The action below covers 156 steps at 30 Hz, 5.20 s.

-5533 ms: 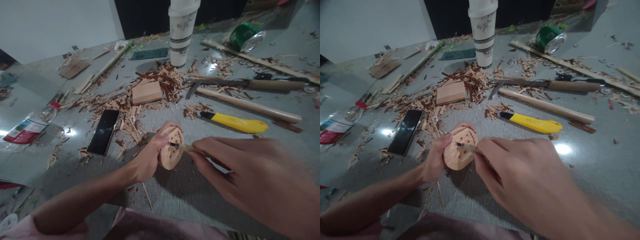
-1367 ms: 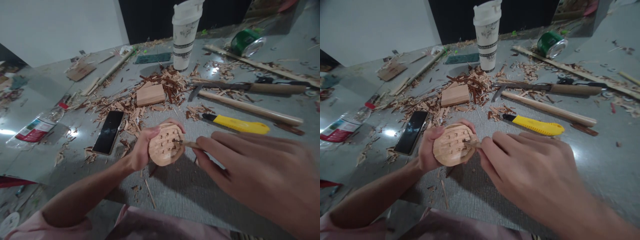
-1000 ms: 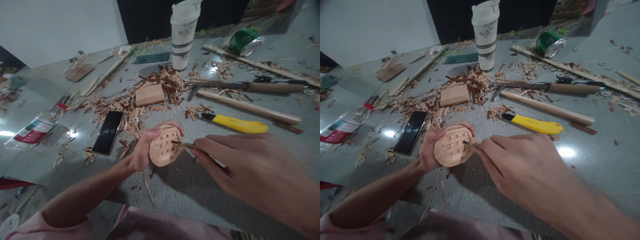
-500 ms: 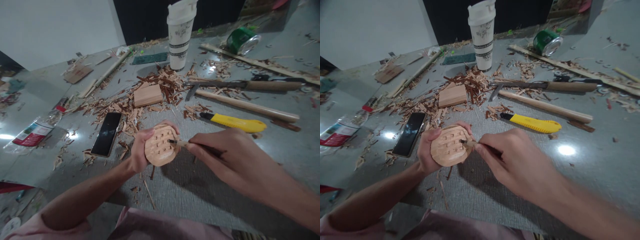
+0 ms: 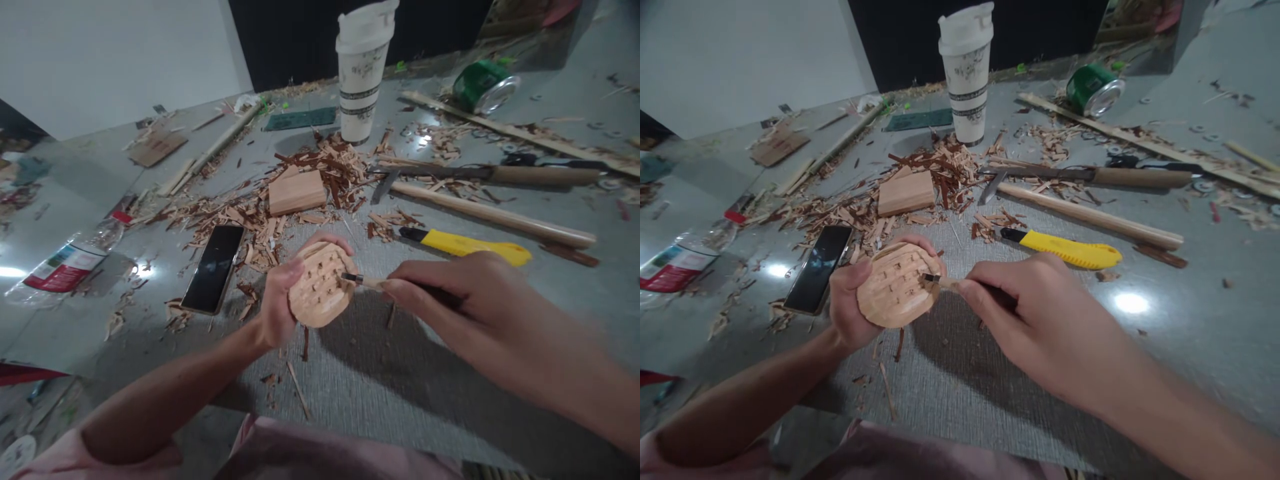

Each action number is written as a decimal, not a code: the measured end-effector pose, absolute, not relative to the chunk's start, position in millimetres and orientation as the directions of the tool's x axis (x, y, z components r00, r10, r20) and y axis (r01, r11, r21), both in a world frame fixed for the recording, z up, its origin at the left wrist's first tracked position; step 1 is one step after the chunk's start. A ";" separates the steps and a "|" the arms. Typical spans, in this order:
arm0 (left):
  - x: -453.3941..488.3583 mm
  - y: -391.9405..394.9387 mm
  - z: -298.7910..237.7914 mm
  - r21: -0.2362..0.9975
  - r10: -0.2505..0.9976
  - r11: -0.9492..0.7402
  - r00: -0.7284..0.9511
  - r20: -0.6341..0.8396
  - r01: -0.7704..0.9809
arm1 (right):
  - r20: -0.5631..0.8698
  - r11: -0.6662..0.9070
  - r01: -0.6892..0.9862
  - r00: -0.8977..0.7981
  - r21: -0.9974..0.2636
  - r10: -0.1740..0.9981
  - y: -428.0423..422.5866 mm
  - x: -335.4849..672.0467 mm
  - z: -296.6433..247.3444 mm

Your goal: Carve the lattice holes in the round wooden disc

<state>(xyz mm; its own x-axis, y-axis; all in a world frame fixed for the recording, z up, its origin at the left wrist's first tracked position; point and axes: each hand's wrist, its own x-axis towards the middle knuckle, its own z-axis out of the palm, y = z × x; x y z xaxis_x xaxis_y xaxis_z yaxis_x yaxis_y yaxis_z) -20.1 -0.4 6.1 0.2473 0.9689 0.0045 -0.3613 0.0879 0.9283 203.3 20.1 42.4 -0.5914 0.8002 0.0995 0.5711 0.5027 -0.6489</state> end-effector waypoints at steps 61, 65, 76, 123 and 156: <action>-10.7 -9.7 -2.7 0.929 0.952 -0.305 -0.089 0.293 -0.211 | 0.328 0.633 0.574 -0.550 -0.520 0.768 12.9 199.4 23.9; -15.2 -5.2 4.4 0.891 0.990 -0.106 0.039 0.137 -0.441 | 0.360 0.624 0.562 -0.516 -0.543 0.778 19.9 199.7 28.2; -19.5 -5.4 9.1 0.888 0.986 -0.002 0.147 0.079 -0.460 | 0.388 0.686 0.527 -0.572 -0.501 0.723 13.0 197.7 26.0; -21.3 0.7 -2.3 0.914 0.968 0.167 0.238 -0.081 -0.370 | 0.388 0.805 0.525 -0.706 -0.277 0.593 8.0 195.9 22.5; -15.4 -1.9 -4.3 0.947 0.990 0.109 0.116 -0.076 -0.303 | 0.397 0.792 0.539 -0.685 -0.288 0.611 -2.0 190.6 23.6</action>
<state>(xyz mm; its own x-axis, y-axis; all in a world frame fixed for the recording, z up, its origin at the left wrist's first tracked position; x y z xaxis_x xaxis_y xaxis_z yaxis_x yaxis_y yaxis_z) -15.4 -1.9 -4.3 0.1164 0.9903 -0.0764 -0.3033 0.1087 0.9467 190.6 -2.0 23.6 -0.6851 0.6107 0.3971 0.5390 0.7917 -0.2877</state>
